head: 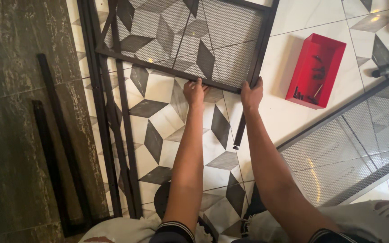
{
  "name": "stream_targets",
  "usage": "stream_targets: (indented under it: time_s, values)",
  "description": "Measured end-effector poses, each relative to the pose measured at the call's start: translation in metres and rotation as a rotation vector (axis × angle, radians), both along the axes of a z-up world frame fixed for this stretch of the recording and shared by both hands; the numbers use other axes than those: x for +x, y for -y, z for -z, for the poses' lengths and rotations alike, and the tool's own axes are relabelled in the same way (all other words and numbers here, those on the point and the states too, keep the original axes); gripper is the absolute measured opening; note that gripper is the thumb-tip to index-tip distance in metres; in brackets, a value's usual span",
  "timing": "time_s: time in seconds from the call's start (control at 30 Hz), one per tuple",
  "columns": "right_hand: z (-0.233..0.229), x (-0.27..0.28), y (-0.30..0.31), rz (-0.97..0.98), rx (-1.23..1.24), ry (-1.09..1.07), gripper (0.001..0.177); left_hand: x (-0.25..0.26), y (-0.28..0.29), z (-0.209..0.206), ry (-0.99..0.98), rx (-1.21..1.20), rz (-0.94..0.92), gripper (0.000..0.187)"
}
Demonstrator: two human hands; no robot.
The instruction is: The person assembles a black metal mesh frame by inserting rods into corner joints and tightening them with screws. The person works on the floor, handling the frame, rods, and fasteners from a red parts tray.
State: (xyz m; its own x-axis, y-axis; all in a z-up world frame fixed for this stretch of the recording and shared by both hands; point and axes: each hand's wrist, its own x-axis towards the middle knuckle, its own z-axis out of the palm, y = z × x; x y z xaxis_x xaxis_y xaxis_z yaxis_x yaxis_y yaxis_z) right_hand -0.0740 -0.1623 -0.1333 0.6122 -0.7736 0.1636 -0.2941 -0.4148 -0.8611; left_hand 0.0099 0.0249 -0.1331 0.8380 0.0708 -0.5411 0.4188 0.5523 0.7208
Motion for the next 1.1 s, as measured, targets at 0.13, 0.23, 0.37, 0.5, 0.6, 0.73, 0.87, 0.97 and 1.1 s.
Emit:
stream_targets:
  time_s: [0.13,0.23,0.37,0.5,0.6,0.73,0.87,0.97,1.1]
  values:
    - [-0.032,-0.009,-0.035,0.1,-0.222,-0.091,0.072,-0.005,0.0,-0.005,0.039,-0.009,0.024,0.025]
    - [-0.069,-0.017,-0.075,0.097,-0.377,0.021,0.058,-0.004,0.0,-0.013,0.034,-0.002,0.027,0.022]
    - [-0.067,-0.022,-0.114,-0.021,0.265,0.147,0.025,-0.003,0.002,-0.017,0.029,0.007,0.045,0.02]
    - [-0.034,-0.013,-0.123,0.037,0.85,-0.045,0.038,-0.004,0.002,-0.014,0.085,-0.084,0.025,0.02]
    - [-0.014,-0.008,-0.119,-0.019,1.104,0.12,0.046,-0.002,0.005,-0.015,0.017,-0.01,0.034,0.02]
    - [0.007,0.014,-0.095,-0.048,1.435,0.473,0.051,0.001,0.001,-0.014,0.051,-0.049,0.044,0.023]
    - [-0.002,0.015,-0.096,-0.016,1.508,0.455,0.047,0.003,-0.002,-0.024,-0.048,-0.049,0.042,0.031]
    - [-0.01,0.013,-0.1,-0.025,1.462,0.486,0.048,0.006,-0.008,-0.029,-0.09,-0.018,0.035,0.04]
    - [-0.013,0.008,-0.102,0.09,1.397,0.515,0.043,0.027,-0.027,-0.019,-0.026,0.25,-0.077,0.042]
